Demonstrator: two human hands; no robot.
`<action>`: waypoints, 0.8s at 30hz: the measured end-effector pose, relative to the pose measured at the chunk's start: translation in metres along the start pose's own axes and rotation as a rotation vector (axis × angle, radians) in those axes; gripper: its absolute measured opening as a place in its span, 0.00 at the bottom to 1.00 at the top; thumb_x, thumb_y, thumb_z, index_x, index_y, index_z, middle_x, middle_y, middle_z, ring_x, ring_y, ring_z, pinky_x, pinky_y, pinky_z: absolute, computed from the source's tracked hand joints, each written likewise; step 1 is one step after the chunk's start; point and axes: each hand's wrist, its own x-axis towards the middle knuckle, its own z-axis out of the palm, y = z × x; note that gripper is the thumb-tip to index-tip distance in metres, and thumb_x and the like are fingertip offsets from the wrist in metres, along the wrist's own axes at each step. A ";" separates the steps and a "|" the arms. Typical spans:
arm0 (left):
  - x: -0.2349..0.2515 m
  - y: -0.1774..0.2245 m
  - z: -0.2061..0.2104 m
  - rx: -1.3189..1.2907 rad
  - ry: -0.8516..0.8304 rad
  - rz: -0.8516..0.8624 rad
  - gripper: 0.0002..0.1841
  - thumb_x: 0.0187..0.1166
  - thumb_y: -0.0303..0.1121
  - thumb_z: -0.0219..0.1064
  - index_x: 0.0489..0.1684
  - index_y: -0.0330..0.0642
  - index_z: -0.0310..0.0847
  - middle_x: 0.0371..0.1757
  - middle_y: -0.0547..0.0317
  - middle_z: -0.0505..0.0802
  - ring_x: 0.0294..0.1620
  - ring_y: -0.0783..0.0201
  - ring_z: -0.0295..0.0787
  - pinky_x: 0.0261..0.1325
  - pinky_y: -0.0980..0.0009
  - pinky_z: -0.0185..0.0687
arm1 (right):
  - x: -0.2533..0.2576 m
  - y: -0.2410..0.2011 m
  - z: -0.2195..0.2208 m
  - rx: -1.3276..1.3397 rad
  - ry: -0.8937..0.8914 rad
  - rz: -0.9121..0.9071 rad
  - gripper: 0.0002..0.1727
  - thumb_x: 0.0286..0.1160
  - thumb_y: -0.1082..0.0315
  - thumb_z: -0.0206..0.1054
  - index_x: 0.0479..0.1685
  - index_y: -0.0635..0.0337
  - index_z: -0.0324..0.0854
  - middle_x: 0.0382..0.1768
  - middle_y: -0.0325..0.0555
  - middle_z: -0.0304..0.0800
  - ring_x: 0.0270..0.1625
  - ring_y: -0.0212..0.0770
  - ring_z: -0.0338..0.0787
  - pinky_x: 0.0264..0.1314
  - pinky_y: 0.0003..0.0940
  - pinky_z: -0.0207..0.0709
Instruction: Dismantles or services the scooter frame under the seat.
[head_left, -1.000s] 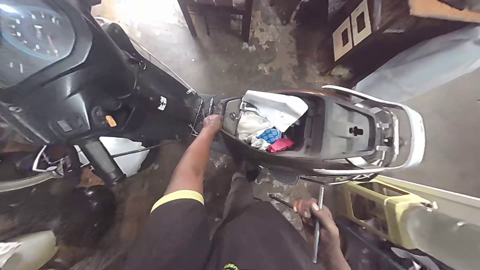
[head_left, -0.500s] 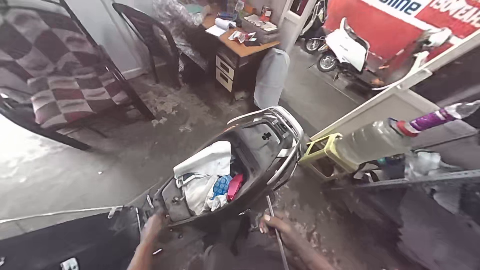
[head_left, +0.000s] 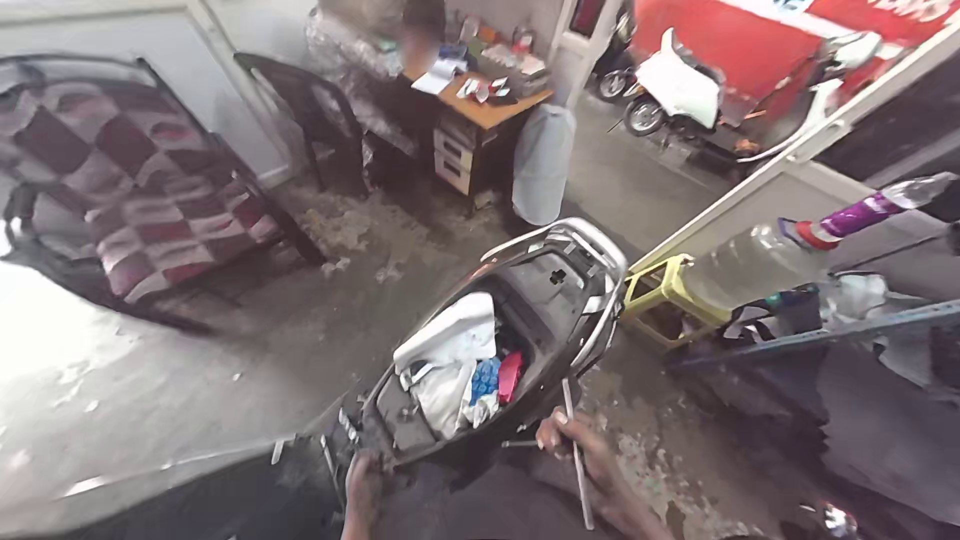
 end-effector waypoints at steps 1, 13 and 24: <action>0.007 -0.001 -0.009 -0.003 -0.061 -0.010 0.11 0.82 0.34 0.48 0.43 0.42 0.76 0.23 0.68 0.84 0.21 0.71 0.81 0.27 0.70 0.84 | -0.003 -0.001 0.001 0.008 0.011 0.003 0.19 0.79 0.49 0.67 0.26 0.51 0.88 0.23 0.35 0.87 0.25 0.25 0.81 0.31 0.21 0.77; 0.041 0.037 0.002 1.471 -0.246 -0.151 0.22 0.81 0.46 0.65 0.71 0.49 0.83 0.65 0.45 0.91 0.70 0.42 0.86 0.73 0.36 0.75 | 0.015 -0.001 0.005 -0.083 -0.073 0.000 0.19 0.82 0.54 0.58 0.17 0.40 0.80 0.15 0.24 0.76 0.22 0.26 0.78 0.44 0.29 0.81; 0.020 0.015 0.027 1.489 -0.100 -0.248 0.21 0.81 0.43 0.63 0.73 0.56 0.82 0.65 0.48 0.91 0.69 0.44 0.87 0.68 0.37 0.78 | 0.019 0.006 0.017 -0.101 -0.127 0.051 0.19 0.83 0.57 0.57 0.19 0.42 0.79 0.16 0.26 0.77 0.23 0.26 0.79 0.44 0.29 0.80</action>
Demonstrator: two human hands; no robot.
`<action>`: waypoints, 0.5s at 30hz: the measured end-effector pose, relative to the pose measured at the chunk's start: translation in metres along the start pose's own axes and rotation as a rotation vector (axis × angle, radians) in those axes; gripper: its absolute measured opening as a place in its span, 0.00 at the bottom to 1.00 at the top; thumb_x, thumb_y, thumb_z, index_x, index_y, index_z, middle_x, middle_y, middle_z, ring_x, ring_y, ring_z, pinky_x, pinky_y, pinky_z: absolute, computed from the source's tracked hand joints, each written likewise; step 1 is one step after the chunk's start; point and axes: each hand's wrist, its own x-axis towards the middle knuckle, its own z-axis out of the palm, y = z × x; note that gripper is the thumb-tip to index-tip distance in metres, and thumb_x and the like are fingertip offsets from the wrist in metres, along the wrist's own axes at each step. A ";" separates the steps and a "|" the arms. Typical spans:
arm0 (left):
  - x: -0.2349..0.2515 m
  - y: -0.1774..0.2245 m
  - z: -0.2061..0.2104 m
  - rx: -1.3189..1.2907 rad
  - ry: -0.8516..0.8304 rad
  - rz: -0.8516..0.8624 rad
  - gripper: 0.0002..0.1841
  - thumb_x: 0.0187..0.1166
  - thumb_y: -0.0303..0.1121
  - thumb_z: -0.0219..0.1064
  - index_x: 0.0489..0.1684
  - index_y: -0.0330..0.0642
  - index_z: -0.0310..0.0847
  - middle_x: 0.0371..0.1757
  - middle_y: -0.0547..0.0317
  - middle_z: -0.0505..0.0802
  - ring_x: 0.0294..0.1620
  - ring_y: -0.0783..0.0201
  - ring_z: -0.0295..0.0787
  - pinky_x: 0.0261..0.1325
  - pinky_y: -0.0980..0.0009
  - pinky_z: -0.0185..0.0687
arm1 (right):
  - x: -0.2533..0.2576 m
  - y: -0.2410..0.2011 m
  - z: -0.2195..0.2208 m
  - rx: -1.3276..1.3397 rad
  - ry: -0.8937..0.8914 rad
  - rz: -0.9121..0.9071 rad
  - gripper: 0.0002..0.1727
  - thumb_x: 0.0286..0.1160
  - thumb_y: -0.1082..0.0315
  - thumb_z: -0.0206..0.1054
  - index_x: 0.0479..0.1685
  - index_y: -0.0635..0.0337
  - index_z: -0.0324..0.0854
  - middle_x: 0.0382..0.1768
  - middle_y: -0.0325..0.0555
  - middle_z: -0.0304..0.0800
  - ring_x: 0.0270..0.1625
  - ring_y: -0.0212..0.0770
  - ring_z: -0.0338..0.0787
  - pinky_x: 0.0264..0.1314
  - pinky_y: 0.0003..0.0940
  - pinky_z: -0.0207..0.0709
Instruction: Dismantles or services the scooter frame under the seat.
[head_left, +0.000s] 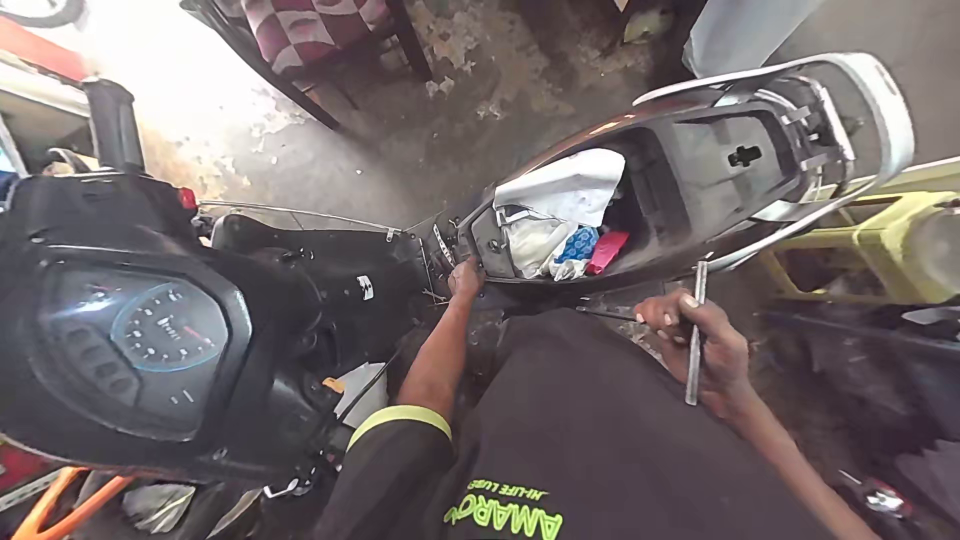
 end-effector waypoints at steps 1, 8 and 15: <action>0.000 0.003 -0.002 0.003 0.005 -0.010 0.20 0.81 0.42 0.62 0.71 0.55 0.83 0.65 0.48 0.91 0.70 0.44 0.86 0.68 0.37 0.78 | 0.000 0.001 -0.001 0.001 -0.006 0.004 0.19 0.83 0.57 0.56 0.19 0.42 0.79 0.16 0.26 0.77 0.23 0.26 0.78 0.44 0.28 0.79; -0.001 0.015 -0.011 0.173 -0.038 0.002 0.20 0.84 0.44 0.60 0.70 0.55 0.84 0.66 0.49 0.91 0.69 0.44 0.87 0.67 0.38 0.79 | -0.004 0.004 0.000 0.009 0.031 -0.040 0.19 0.83 0.57 0.55 0.19 0.42 0.79 0.16 0.26 0.77 0.23 0.26 0.78 0.44 0.29 0.80; 0.013 0.011 -0.017 0.361 -0.079 0.169 0.21 0.83 0.45 0.60 0.66 0.43 0.82 0.63 0.43 0.91 0.67 0.41 0.87 0.65 0.36 0.80 | -0.010 0.005 -0.006 0.025 0.074 -0.068 0.19 0.83 0.58 0.56 0.19 0.43 0.79 0.16 0.26 0.76 0.23 0.27 0.79 0.46 0.30 0.81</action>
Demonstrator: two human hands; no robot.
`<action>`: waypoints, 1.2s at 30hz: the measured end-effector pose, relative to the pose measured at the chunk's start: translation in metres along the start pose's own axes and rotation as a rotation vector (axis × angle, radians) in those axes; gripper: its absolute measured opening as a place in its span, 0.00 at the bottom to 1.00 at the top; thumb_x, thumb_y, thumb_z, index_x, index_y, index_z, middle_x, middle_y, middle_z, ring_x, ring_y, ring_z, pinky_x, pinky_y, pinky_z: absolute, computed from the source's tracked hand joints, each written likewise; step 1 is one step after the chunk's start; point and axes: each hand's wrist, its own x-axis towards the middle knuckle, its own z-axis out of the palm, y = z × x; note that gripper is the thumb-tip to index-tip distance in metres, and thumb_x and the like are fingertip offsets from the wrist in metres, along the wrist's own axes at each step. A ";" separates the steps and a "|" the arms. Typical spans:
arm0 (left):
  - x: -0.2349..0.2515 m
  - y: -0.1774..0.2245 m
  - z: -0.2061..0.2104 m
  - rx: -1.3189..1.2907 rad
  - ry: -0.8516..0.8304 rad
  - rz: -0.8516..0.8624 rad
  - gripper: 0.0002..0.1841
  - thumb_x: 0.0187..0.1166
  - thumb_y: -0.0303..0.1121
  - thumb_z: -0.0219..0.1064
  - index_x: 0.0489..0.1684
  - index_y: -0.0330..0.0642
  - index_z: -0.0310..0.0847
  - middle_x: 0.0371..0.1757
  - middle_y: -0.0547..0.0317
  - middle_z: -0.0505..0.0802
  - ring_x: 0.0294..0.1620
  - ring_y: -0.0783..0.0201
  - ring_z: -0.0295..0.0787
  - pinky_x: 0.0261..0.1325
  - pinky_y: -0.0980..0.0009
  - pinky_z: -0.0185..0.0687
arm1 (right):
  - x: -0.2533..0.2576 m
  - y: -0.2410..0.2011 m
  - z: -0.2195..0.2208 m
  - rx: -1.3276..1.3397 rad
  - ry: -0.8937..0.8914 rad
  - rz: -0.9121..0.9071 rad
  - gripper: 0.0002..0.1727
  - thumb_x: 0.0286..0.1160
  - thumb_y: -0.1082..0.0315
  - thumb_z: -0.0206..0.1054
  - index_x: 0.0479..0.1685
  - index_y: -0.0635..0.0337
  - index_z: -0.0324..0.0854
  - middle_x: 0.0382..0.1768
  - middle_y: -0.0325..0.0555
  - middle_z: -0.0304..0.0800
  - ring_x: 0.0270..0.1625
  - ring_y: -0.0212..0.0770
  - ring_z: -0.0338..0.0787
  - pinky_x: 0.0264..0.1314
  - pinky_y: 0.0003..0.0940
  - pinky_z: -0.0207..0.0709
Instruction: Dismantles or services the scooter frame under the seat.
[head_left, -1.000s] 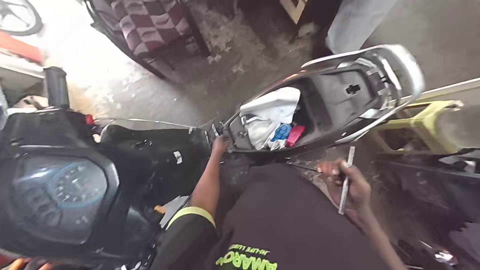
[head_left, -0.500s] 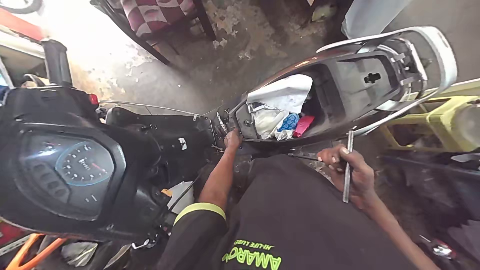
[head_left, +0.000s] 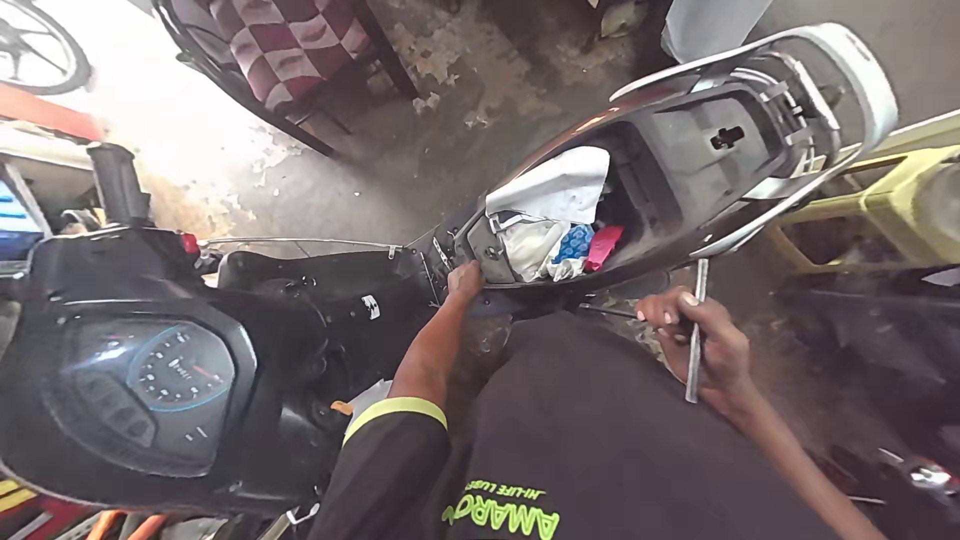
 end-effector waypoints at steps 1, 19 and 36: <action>0.002 -0.001 -0.002 0.015 -0.011 0.023 0.21 0.82 0.44 0.60 0.66 0.42 0.82 0.63 0.42 0.91 0.67 0.40 0.87 0.65 0.35 0.80 | -0.001 0.000 -0.001 -0.003 0.000 0.001 0.18 0.83 0.57 0.56 0.20 0.42 0.79 0.16 0.26 0.77 0.23 0.26 0.78 0.45 0.29 0.80; 0.009 -0.006 0.000 -0.006 -0.036 0.063 0.22 0.78 0.42 0.65 0.68 0.42 0.82 0.63 0.40 0.90 0.66 0.37 0.87 0.63 0.33 0.80 | 0.005 -0.003 -0.006 -0.015 -0.052 0.031 0.18 0.82 0.55 0.58 0.20 0.42 0.81 0.16 0.26 0.77 0.22 0.26 0.78 0.43 0.28 0.81; 0.012 -0.036 0.001 -0.029 -0.031 0.261 0.20 0.83 0.41 0.60 0.70 0.45 0.82 0.65 0.44 0.90 0.68 0.41 0.86 0.69 0.37 0.78 | 0.007 -0.009 -0.004 -0.074 -0.050 0.021 0.19 0.84 0.56 0.55 0.20 0.42 0.81 0.16 0.26 0.78 0.23 0.26 0.79 0.44 0.29 0.81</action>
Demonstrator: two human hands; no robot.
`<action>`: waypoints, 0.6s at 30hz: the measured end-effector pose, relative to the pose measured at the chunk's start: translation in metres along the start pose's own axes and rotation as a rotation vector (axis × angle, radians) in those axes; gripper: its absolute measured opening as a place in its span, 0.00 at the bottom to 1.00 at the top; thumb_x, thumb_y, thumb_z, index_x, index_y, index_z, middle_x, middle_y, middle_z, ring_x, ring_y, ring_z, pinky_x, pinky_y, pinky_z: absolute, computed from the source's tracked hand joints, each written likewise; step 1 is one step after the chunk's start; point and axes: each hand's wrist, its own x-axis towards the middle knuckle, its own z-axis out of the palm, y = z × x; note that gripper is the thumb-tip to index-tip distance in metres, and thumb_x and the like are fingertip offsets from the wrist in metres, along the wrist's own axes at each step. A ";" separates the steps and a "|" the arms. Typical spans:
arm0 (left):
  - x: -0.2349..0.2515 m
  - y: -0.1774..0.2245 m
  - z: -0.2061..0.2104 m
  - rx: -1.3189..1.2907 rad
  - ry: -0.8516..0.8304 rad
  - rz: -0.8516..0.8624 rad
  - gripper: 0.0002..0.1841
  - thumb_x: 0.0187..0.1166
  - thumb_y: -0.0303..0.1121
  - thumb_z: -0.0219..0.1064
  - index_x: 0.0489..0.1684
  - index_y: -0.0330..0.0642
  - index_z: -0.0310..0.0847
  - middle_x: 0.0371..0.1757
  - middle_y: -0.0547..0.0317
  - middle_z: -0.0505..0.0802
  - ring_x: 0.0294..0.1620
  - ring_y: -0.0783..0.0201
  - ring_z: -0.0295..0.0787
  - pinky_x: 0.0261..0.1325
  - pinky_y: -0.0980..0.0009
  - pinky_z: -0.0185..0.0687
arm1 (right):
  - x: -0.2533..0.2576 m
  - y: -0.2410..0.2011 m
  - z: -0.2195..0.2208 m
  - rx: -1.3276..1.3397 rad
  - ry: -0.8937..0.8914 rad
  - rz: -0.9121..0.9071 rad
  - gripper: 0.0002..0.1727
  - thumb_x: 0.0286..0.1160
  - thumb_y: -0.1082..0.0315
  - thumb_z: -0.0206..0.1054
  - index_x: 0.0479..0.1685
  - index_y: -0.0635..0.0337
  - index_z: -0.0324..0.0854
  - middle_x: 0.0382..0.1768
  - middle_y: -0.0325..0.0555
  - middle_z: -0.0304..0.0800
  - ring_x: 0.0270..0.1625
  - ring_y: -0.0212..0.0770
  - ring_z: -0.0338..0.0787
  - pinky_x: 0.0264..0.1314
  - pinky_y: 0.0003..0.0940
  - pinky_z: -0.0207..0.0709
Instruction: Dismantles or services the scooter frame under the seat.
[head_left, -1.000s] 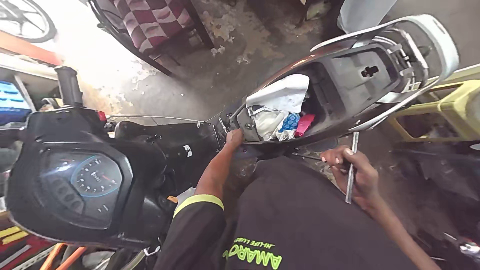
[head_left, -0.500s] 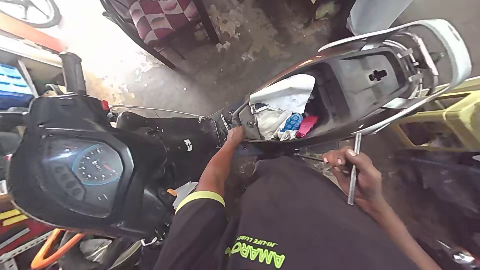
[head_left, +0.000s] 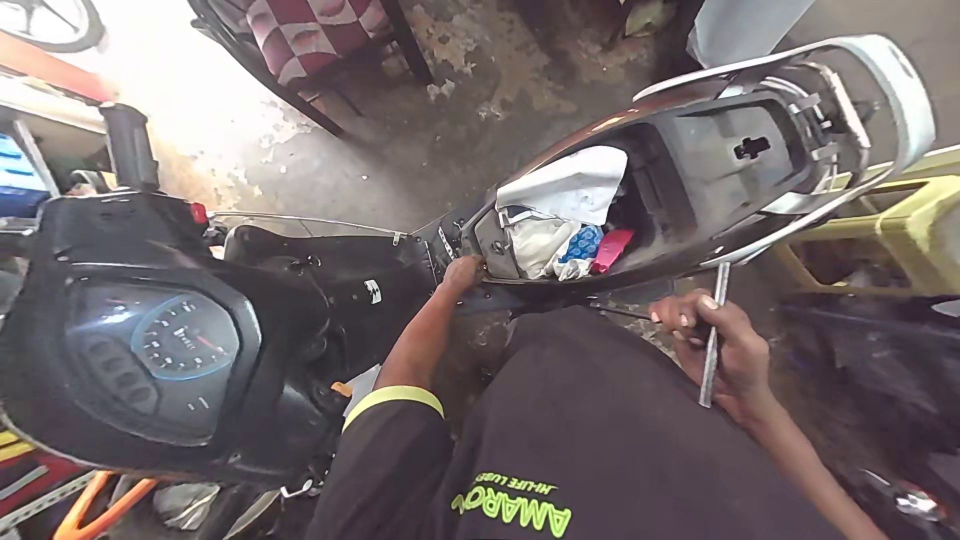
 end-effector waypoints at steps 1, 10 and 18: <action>-0.001 -0.001 0.002 -0.006 0.004 -0.009 0.21 0.83 0.42 0.61 0.71 0.45 0.81 0.66 0.44 0.90 0.68 0.41 0.86 0.69 0.37 0.78 | 0.001 0.000 0.001 -0.001 -0.001 -0.001 0.19 0.84 0.56 0.55 0.20 0.42 0.81 0.16 0.25 0.78 0.23 0.26 0.79 0.44 0.29 0.81; -0.005 0.038 0.008 -0.236 0.083 -0.377 0.19 0.80 0.43 0.64 0.67 0.51 0.85 0.63 0.47 0.92 0.68 0.44 0.87 0.67 0.37 0.79 | 0.002 0.002 0.004 0.033 -0.006 -0.009 0.19 0.83 0.57 0.56 0.20 0.42 0.81 0.16 0.26 0.77 0.23 0.26 0.78 0.45 0.29 0.81; 0.008 0.019 0.005 -0.117 0.004 -0.218 0.23 0.78 0.49 0.64 0.64 0.44 0.84 0.62 0.43 0.91 0.67 0.42 0.87 0.67 0.36 0.79 | -0.003 0.004 0.003 0.046 0.023 -0.020 0.19 0.83 0.58 0.55 0.20 0.42 0.80 0.16 0.26 0.77 0.23 0.27 0.78 0.45 0.29 0.81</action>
